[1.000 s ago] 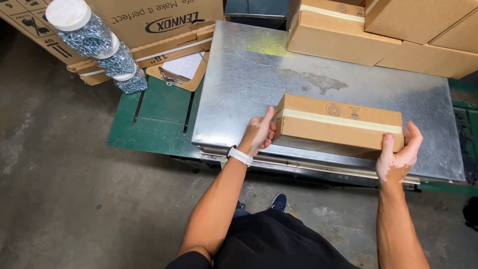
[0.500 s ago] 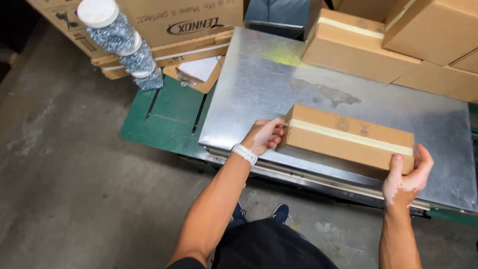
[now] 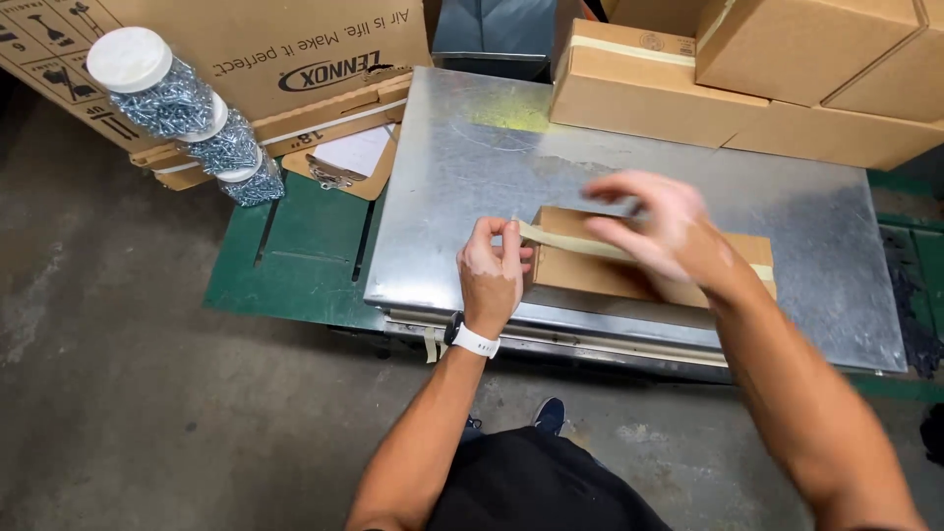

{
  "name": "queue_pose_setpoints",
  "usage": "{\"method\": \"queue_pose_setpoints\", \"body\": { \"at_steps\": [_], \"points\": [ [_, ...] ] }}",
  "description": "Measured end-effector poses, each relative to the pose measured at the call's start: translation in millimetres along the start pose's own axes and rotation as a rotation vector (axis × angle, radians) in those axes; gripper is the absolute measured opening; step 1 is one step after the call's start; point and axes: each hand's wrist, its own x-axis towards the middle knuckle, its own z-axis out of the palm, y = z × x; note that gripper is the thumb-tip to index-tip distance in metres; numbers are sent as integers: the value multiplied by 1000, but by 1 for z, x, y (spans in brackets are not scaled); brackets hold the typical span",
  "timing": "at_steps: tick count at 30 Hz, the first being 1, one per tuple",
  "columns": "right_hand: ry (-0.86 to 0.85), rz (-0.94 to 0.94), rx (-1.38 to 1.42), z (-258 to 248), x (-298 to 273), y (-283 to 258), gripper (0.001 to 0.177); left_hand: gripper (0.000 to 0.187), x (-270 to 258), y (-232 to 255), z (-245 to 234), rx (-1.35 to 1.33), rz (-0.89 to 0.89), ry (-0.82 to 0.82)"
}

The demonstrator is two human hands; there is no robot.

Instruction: The person peels tape off cardboard boxes to open them and remove jars of screws, then collapses the empty boxes and places them to the side.

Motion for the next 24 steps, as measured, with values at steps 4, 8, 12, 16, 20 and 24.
{"method": "queue_pose_setpoints", "body": {
  "at_steps": [4, 8, 12, 16, 20, 24],
  "points": [
    [-827, 21, 89, 31, 82, -37, 32, 18, -5, -15, 5, 149, 241, 82],
    [-1078, 89, 17, 58, 110, -15, 24, 15, -7, -25, 10, 170, 295, 123],
    [-1010, 14, 39, 53, 99, -25, 15, 14, -11, -19, 5, 164, 312, 102],
    [-766, -158, 133, 45, 64, -7, 12, 33, -19, -11, 1, 27, 211, 14],
    [-572, -89, 271, 48, 40, 13, 10, 52, -21, -24, 18, 121, 181, 12],
    [-564, -79, 317, 52, 46, 15, 7, 63, -12, -53, 29, 100, 78, 50]
  ]
}}
